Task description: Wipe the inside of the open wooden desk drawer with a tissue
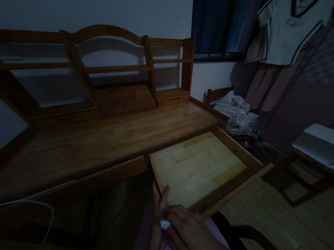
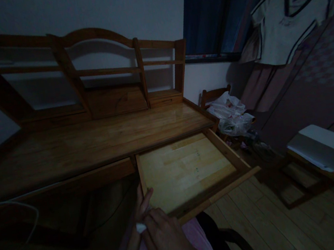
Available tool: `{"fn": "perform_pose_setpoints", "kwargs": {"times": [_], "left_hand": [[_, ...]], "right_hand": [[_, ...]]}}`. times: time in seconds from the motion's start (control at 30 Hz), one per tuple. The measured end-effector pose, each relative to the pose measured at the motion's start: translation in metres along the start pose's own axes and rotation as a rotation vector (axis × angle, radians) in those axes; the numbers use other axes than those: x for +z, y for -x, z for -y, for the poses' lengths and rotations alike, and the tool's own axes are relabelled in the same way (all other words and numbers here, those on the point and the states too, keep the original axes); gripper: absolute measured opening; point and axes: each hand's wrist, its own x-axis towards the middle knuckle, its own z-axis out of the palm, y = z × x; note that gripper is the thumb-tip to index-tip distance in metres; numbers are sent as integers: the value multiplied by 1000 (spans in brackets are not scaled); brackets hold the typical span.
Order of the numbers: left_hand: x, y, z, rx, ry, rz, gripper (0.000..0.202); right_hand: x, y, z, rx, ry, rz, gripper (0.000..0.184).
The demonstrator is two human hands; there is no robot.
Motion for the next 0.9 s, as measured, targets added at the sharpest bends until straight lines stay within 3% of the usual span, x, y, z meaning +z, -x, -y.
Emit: {"fn": "perform_pose_setpoints", "kwargs": {"times": [0.2, 0.33, 0.5, 0.7, 0.9], "left_hand": [[0, -4, 11, -66, 59, -23, 77], [0, -3, 7, -119, 69, 37, 86], [0, 2, 0, -106, 93, 53, 81], [2, 1, 6, -83, 155, 32, 81], [3, 2, 0, -151, 213, 74, 83]], "right_hand": [[0, 0, 1, -11, 11, -5, 24], [-1, 0, 2, -16, 20, 16, 24], [-2, 0, 1, -23, 2, 34, 23], [-3, 1, 3, -54, -36, 20, 26], [-3, 0, 5, -51, -44, 35, 26]]}}
